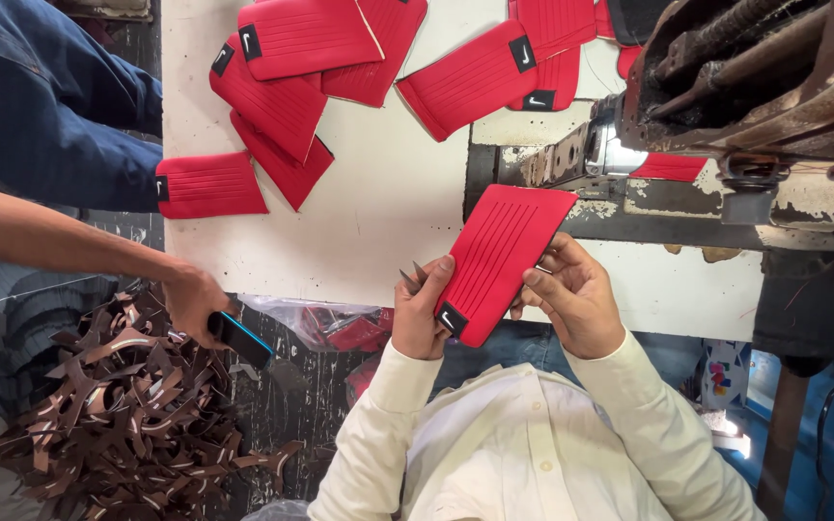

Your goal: The person handles red and black fabric pieces, aligning them and using a sewing machine to stitch the edges. They repeatedly pick up fabric, position it under the machine's needle, and sew along the perimeter before moving to the next piece.

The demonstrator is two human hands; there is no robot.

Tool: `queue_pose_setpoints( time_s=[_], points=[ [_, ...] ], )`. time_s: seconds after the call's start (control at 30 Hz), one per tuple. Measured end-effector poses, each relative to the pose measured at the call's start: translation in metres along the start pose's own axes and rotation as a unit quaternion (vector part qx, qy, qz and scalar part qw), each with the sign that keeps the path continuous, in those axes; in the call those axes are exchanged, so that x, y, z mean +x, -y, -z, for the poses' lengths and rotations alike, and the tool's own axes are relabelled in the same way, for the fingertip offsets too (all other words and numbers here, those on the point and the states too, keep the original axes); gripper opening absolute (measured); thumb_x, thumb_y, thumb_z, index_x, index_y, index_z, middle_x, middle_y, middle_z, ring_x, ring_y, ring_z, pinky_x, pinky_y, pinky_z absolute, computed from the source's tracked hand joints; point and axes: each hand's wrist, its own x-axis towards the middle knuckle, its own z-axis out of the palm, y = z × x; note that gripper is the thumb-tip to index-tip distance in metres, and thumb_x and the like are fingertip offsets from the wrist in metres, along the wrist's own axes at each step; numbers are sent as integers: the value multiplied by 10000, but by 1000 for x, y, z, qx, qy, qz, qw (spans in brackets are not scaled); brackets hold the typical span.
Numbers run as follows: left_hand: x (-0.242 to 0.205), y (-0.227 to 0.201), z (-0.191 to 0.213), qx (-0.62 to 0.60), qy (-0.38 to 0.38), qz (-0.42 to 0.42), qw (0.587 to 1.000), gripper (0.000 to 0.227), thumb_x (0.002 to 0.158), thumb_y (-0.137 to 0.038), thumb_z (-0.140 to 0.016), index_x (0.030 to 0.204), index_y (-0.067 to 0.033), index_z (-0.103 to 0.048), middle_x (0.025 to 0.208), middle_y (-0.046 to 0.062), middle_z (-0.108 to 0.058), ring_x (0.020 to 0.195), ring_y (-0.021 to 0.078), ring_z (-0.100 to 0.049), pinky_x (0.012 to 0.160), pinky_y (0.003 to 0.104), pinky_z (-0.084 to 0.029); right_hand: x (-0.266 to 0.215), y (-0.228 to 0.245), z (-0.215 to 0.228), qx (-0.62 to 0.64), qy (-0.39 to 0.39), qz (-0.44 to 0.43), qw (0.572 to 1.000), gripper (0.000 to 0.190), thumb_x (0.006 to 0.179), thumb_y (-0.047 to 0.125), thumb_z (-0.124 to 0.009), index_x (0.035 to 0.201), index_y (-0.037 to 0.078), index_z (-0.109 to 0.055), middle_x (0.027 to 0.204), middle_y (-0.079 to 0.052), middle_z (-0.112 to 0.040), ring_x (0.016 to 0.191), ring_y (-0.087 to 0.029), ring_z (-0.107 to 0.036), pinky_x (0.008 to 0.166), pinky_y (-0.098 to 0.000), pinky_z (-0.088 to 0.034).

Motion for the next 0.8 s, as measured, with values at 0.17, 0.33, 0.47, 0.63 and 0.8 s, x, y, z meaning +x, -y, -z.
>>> queue_pose_setpoints(
  time_s=[0.17, 0.33, 0.47, 0.63, 0.8],
  points=[
    [3, 9, 22, 135, 23, -158, 978, 219, 1029, -152, -720, 1068, 61, -751, 814, 21, -667, 625, 29, -526, 543, 198, -378, -7, 7, 6, -124, -16, 37, 992, 314, 988, -8, -626, 1299, -34, -587, 1057, -155, -691, 810, -203, -694, 750, -342, -584],
    [-16, -23, -7, 297, 100, -313, 896, 189, 946, 6, -781, 1129, -19, -743, 1108, 25, -689, 854, 53, -626, 720, 224, -505, -16, 11, 10, -196, -24, 107, 974, 279, 988, -47, -633, 1265, -29, -604, 1085, -130, -687, 914, -172, -659, 825, -320, -550],
    [-24, -36, -23, 517, 32, -399, 757, 426, 799, 48, -821, 1169, -160, -779, 1147, 35, -704, 599, 70, -493, 547, 256, -434, -16, 34, -4, -419, -13, 286, 862, 260, 907, -32, -711, 1152, 14, -633, 1198, -158, -691, 1140, -243, -683, 982, -342, -558],
    [-32, -37, -29, 565, 18, -473, 675, 554, 736, 89, -787, 1213, -192, -771, 1300, 60, -689, 571, 83, -456, 534, 279, -437, -19, 50, -11, -498, -2, 335, 800, 307, 819, 7, -803, 1094, 9, -667, 1262, -182, -684, 1122, -264, -704, 966, -350, -586],
    [-32, -33, -29, 577, -1, -529, 622, 597, 719, 104, -780, 1247, -174, -758, 1315, 88, -668, 548, 72, -444, 503, 262, -410, -23, 47, -10, -422, -48, 365, 828, 322, 924, 72, -786, 1181, -19, -614, 1371, -173, -571, 1185, -269, -692, 1038, -377, -603]
  ],
)
